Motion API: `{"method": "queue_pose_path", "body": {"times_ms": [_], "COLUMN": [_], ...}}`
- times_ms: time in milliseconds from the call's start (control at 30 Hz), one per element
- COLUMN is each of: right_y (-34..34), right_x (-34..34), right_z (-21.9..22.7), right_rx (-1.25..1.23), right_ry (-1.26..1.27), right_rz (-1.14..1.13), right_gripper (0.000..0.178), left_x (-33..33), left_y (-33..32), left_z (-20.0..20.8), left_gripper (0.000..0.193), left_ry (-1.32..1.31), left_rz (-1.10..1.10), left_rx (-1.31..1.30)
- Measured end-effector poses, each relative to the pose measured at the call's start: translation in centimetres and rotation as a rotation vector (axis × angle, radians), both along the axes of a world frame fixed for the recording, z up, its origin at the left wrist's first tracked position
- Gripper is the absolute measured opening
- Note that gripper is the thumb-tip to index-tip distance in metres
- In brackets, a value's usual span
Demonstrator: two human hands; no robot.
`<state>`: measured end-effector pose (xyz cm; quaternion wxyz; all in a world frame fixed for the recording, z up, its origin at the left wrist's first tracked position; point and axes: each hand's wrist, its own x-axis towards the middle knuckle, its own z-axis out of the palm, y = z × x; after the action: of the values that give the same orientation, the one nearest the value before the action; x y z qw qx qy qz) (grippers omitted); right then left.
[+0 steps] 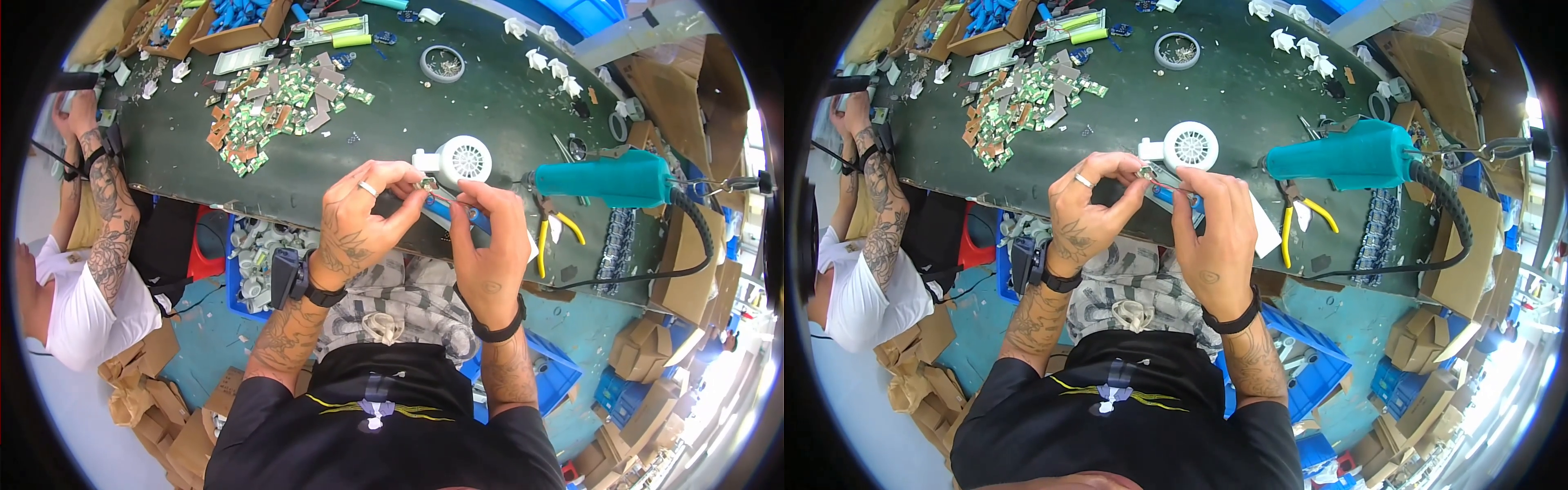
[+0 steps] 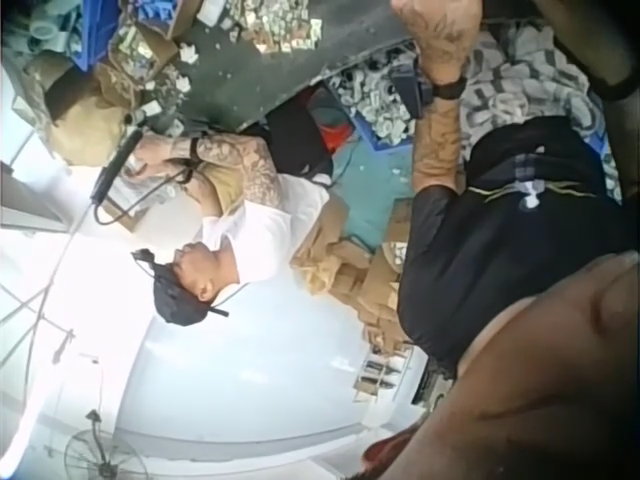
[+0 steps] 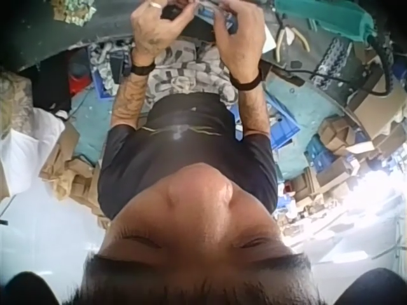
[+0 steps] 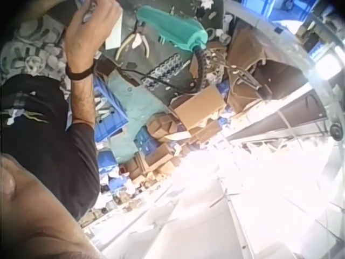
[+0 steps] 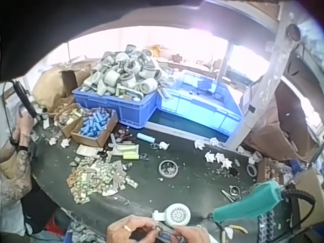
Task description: Assemble a small handheld electronic fan by connecting the internal PCB, wiring, and securing the housing with an electric screwdriver.
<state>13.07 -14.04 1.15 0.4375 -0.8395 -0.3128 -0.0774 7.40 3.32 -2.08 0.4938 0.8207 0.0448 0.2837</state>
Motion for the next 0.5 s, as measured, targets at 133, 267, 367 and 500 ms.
{"method": "queue_pose_path", "body": {"times_ms": [133, 267, 367, 500], "right_y": [-0.1, 0.0, -0.5, 0.4], "right_x": [0.0, -0.2, -0.3, 0.1], "right_z": [-0.2, 0.6, 0.7, 1.2], "right_rx": [-0.002, -0.023, 0.044, 0.004], "right_ry": [-0.005, 0.013, 0.226, 0.218], "right_rz": [-0.007, -0.022, -0.022, -0.131], "right_gripper": [0.038, 0.036, 0.042, 0.064], "left_x": [0.2, 0.0, 0.0, -0.1], "left_y": [-0.3, -0.2, -0.1, -0.2], "left_z": [0.1, -0.2, -0.3, -0.2], "left_gripper": [0.027, 0.029, 0.03, 0.03], "left_ry": [-0.022, -0.018, -0.011, 0.004], "left_rz": [-0.003, -0.004, -0.009, -0.022], "left_rx": [-0.032, -0.043, -0.054, -0.082]}}
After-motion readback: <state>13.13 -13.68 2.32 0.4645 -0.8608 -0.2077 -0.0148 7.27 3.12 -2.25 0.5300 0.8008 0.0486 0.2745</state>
